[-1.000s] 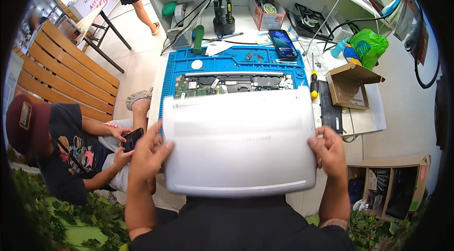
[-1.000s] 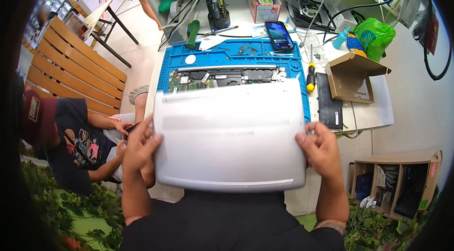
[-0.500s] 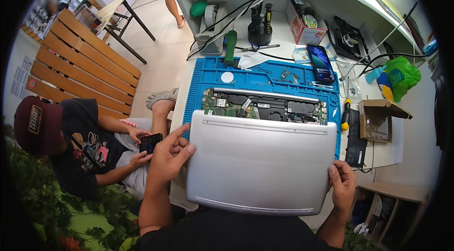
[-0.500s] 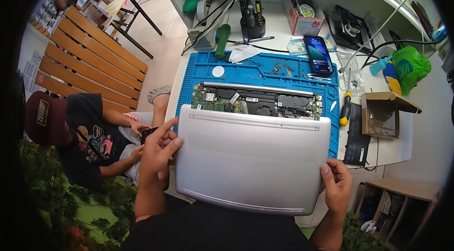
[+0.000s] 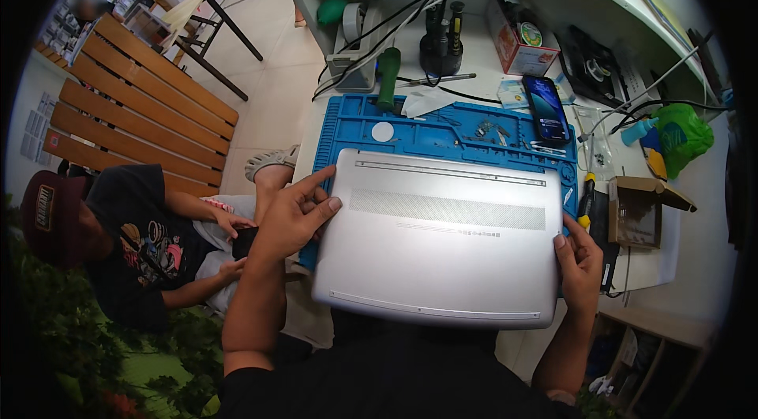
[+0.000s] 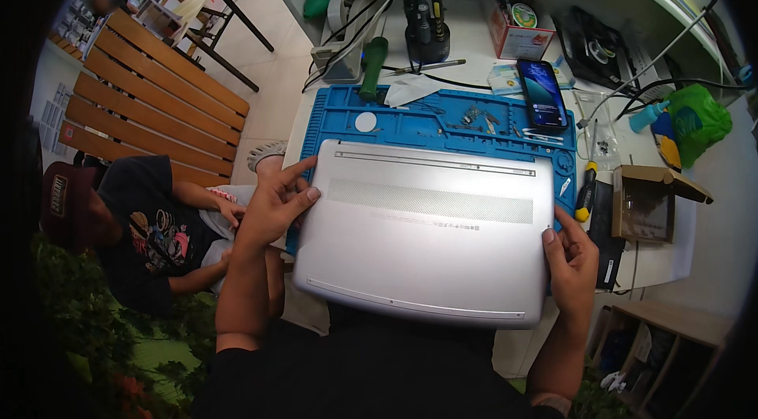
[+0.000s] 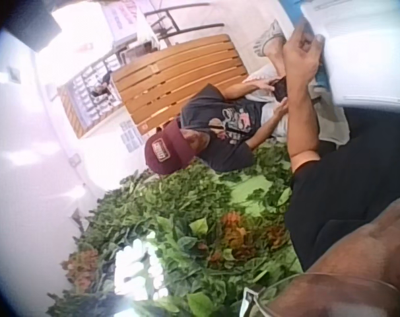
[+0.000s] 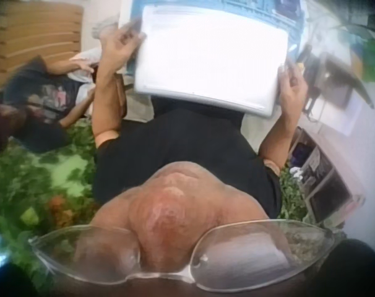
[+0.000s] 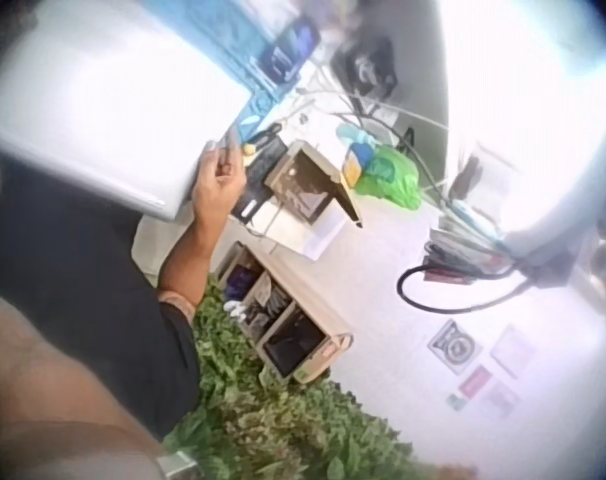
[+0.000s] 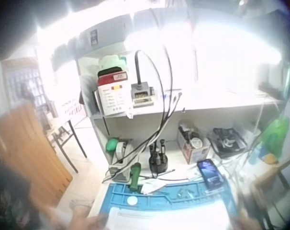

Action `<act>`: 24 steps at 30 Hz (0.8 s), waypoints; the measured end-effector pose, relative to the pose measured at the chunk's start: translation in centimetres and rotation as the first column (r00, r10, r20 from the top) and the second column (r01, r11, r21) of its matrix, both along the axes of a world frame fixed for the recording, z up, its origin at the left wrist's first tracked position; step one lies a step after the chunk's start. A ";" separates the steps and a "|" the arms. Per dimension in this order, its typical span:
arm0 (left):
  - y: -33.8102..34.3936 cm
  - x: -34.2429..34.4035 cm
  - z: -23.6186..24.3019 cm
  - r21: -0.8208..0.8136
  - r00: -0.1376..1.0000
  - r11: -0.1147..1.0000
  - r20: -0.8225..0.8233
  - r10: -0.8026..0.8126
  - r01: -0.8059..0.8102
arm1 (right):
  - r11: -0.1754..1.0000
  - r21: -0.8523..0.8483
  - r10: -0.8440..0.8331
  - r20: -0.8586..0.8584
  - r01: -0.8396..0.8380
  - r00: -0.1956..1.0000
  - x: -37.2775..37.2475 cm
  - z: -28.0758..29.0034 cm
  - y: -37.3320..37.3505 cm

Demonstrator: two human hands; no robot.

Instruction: The person installs a battery into a laptop chassis with a screwdriver and then places the bottom cover onto the laptop.

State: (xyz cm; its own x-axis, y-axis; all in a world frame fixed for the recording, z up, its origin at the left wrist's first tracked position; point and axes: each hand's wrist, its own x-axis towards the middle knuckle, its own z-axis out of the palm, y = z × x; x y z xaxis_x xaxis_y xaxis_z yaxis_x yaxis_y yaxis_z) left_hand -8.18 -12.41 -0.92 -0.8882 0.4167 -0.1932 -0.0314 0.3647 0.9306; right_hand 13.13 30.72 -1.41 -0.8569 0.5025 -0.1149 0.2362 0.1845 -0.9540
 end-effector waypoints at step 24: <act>0.8 -0.1 0.3 -0.070 1.000 0.997 -0.009 -0.025 0.024 | 0.947 0.313 -0.004 0.227 -0.069 0.974 -0.2 0.8 -1.0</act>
State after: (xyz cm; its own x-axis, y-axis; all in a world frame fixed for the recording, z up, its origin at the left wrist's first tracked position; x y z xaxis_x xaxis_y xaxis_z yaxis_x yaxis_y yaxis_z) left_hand -8.27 -11.64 -0.60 -0.8800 0.4242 -0.2138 -0.0124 0.4294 0.9030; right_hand 12.95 29.71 -0.56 -0.8446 0.5160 -0.1430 0.4232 0.4796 -0.7687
